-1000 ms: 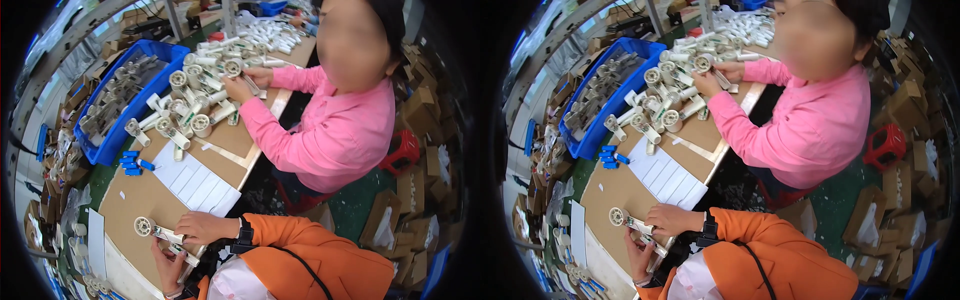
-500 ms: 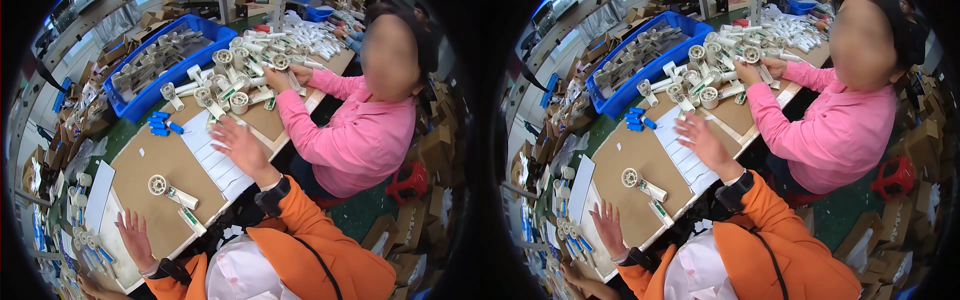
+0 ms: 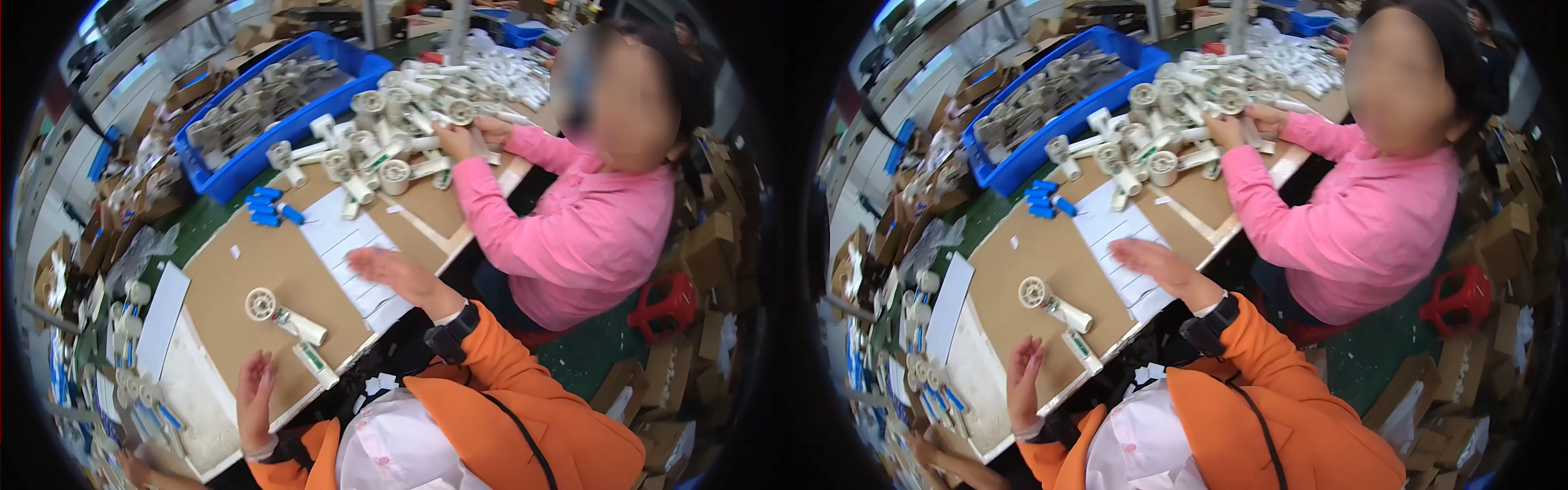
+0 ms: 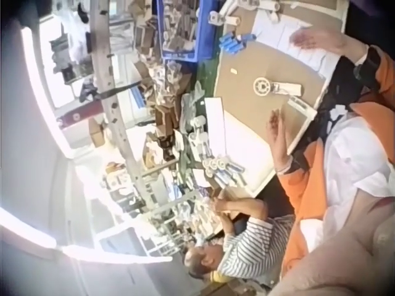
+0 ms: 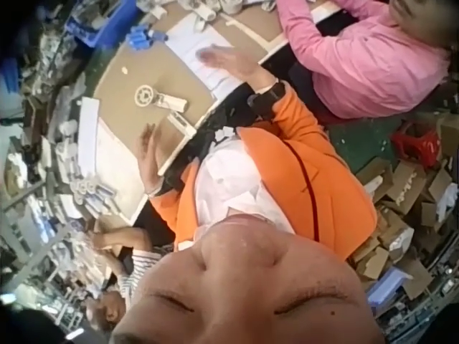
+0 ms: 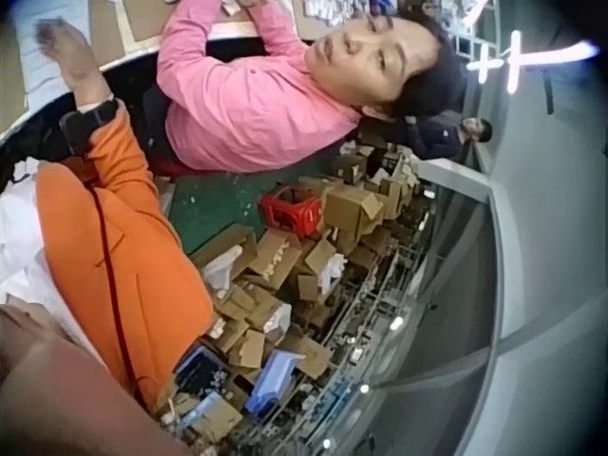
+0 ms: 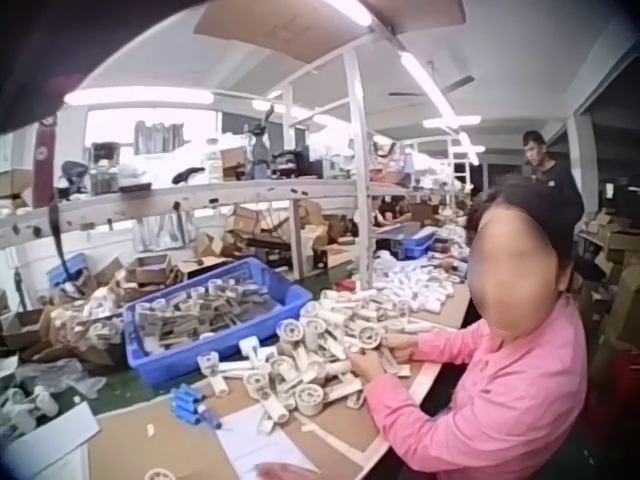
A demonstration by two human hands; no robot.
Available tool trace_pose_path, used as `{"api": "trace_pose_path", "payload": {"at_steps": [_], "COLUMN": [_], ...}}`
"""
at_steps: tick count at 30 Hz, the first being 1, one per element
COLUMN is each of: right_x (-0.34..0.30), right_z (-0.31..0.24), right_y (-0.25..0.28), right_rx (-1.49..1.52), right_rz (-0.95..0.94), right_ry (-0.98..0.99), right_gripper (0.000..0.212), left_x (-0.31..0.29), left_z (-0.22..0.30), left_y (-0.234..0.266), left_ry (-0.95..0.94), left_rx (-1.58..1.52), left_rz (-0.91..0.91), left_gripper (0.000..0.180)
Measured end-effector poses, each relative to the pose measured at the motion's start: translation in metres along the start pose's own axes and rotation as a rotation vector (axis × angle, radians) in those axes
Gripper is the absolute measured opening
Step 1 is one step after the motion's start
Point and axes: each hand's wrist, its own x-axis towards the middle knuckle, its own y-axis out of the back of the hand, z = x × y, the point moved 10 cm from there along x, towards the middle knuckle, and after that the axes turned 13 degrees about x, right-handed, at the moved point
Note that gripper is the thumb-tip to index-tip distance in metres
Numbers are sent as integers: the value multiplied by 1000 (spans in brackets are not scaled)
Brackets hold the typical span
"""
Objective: Manually assemble small circular components with blue parts at a factory workstation.
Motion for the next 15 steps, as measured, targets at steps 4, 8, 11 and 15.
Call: {"api": "trace_pose_path", "payload": {"at_steps": [4, 8, 11, 15], "right_x": [7, 21, 5, -26], "right_z": [-38, -75, -45, -10], "right_y": [-53, 1, -10, -44], "right_rx": [37, -47, -801, -1261], "right_rz": [-387, -127, 112, 0], "right_ry": [8, 355, 27, 416], "right_gripper": [55, 40, 37, 50], "left_x": [-13, -2, 2, -10], "left_z": [55, 42, 9, -7], "left_y": [-1, 36, 16, -19], "left_ry": [-76, -116, -19, 62], "left_rx": [-291, -102, 39, 120], "left_rz": [-76, 191, 111, -83], "left_gripper": [53, 51, 51, 53]}}
